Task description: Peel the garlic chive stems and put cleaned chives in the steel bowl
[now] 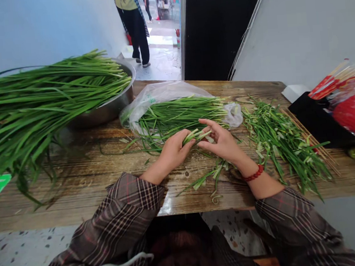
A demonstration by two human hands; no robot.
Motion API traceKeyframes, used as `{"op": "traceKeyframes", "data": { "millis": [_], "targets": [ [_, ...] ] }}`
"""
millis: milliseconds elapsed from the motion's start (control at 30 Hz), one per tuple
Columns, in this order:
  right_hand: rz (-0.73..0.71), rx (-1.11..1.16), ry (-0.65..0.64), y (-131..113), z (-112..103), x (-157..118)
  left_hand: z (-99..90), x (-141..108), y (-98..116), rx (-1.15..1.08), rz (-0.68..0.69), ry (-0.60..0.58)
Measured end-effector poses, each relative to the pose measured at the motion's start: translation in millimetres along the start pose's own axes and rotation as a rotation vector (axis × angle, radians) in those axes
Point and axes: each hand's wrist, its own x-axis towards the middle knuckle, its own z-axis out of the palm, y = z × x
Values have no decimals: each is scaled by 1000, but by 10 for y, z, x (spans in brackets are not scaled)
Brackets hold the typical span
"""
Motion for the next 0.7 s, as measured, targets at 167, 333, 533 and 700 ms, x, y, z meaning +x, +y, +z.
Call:
{"op": "traceKeyframes", "data": {
  "millis": [167,333,533,700],
  "targets": [
    [-59,-161,110,40,-73,13,0,-5,5,20,-16,18],
    [7,-209,346,90,-288,45,-60,8,-3,10,-55,110],
    [118,82,424,64,-430,47,-154,15,-4,-95,-184,360],
    [72,133,319,-9,-394,12,-177,-1,2,-163,-195,464]
  ]
}}
